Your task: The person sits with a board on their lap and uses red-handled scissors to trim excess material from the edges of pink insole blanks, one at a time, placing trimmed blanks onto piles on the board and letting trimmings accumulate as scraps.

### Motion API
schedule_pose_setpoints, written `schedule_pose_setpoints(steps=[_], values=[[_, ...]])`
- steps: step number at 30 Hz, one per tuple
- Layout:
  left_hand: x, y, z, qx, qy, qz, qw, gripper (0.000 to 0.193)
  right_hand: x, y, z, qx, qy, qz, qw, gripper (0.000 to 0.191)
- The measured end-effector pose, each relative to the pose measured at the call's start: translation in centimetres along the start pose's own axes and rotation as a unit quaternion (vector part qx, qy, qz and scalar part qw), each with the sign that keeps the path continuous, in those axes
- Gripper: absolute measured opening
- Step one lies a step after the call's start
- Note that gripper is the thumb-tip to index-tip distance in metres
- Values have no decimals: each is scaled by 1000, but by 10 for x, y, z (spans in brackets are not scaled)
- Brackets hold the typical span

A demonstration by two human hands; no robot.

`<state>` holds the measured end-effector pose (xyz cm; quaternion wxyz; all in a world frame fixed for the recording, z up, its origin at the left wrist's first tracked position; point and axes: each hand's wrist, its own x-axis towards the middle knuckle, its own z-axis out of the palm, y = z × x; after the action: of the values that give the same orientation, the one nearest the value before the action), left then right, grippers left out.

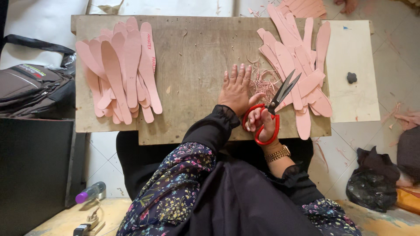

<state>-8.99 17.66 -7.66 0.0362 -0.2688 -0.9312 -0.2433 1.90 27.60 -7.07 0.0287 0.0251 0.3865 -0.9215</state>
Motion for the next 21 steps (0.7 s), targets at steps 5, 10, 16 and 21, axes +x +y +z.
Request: schedule_pose_setpoints(steps=[5,10,16,21], values=[[5,0,-2,-30,-12,32,999,103,0,0,2,16,13,-12,1000,49],[13,3,-3,-36,-30,69,996,92,1,1,0,19,21,-12,1000,51],[22,2,5,-15,-42,147,988,77,0,8,-8,6,-3,-17,1000,42],[19,-4,8,-45,-70,134,988,63,-6,9,-12,-69,41,6,997,33]])
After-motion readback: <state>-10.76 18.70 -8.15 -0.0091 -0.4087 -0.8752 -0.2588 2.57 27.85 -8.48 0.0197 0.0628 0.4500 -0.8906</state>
